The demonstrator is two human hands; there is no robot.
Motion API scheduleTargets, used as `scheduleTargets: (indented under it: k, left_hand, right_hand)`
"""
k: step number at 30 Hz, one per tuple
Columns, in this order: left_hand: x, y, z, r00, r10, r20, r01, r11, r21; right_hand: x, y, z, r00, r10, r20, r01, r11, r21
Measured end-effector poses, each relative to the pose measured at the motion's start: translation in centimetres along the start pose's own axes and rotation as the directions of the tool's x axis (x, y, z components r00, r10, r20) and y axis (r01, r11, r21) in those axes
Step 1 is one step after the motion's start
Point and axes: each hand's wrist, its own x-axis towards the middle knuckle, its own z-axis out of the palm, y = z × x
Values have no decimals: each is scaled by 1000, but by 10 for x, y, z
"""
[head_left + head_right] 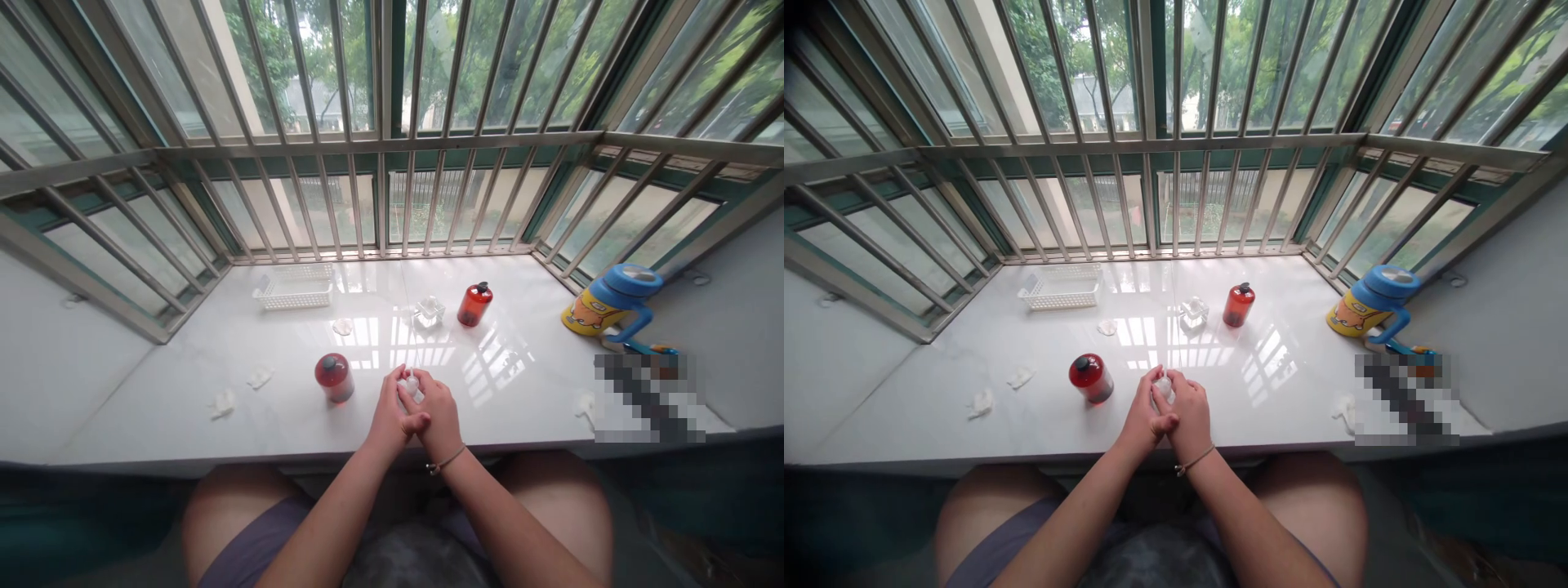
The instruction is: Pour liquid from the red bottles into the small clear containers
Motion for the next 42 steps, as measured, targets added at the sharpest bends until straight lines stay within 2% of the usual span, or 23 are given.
scheduleTargets:
  k: [5, 10, 14, 18, 21, 23, 26, 28, 29, 31, 33, 35, 37, 39, 42]
  left_hand:
    - [-8, 2, 9, 999, 10, 31, -10, 1000, -11]
    - [-13, 4, 10, 1000, 9, 30, -10, 1000, 23]
    - [-16, 7, 7, 998, 15, 56, -19, 997, 68]
    - [-17, 8, 0, 991, 24, 129, -38, 994, 104]
    - [-24, 14, -6, 986, -20, 167, -9, 986, 168]
    - [-38, 23, -10, 989, -42, 145, 7, 972, 233]
    - [-73, 40, -19, 993, 39, 108, -70, 952, 299]
    - [-100, 47, -28, 988, 73, 137, -111, 950, 293]
    - [-113, 47, -34, 983, 43, 179, -92, 957, 276]
    - [-136, 36, -47, 949, -112, 294, 32, 964, 263]
    - [-152, 13, -61, 863, -318, 393, 192, 925, 328]
    - [-163, -13, -72, 771, -490, 407, 312, 848, 429]
    - [-167, -37, -77, 703, -572, 422, 359, 798, 484]
    - [-166, -52, -75, 668, -602, 437, 367, 778, 510]
    - [-160, -59, -59, 668, -603, 435, 357, 774, 523]
  right_hand:
    - [-9, 8, -6, 1000, 6, -25, -6, 1000, 27]
    - [-13, 10, -8, 1000, -26, -10, 26, 1000, 14]
    - [-13, 9, -9, 999, -41, -14, 41, 999, -13]
    - [-14, 9, -8, 999, -34, -39, 33, 999, -13]
    - [-14, 8, -9, 998, -36, -57, 36, 999, 9]
    - [-15, 7, -10, 998, -32, -57, 33, 999, 23]
    - [-16, 3, -12, 998, -18, -54, 20, 999, 36]
    - [-17, 0, -14, 998, -11, -57, 13, 999, 30]
    - [-17, -1, -14, 998, -10, -60, 11, 1000, 22]
    - [-18, -1, -16, 998, -9, -65, 9, 1000, 4]
    - [-18, -1, -17, 998, -17, -66, 17, 1000, -8]
    - [-18, 0, -16, 997, -31, -63, 31, 999, -11]
    - [-16, 0, -13, 997, -42, -59, 42, 999, -3]
    - [-14, 0, -10, 997, -47, -61, 48, 999, 10]
    - [-12, -1, -7, 996, -61, -66, 64, 997, 39]
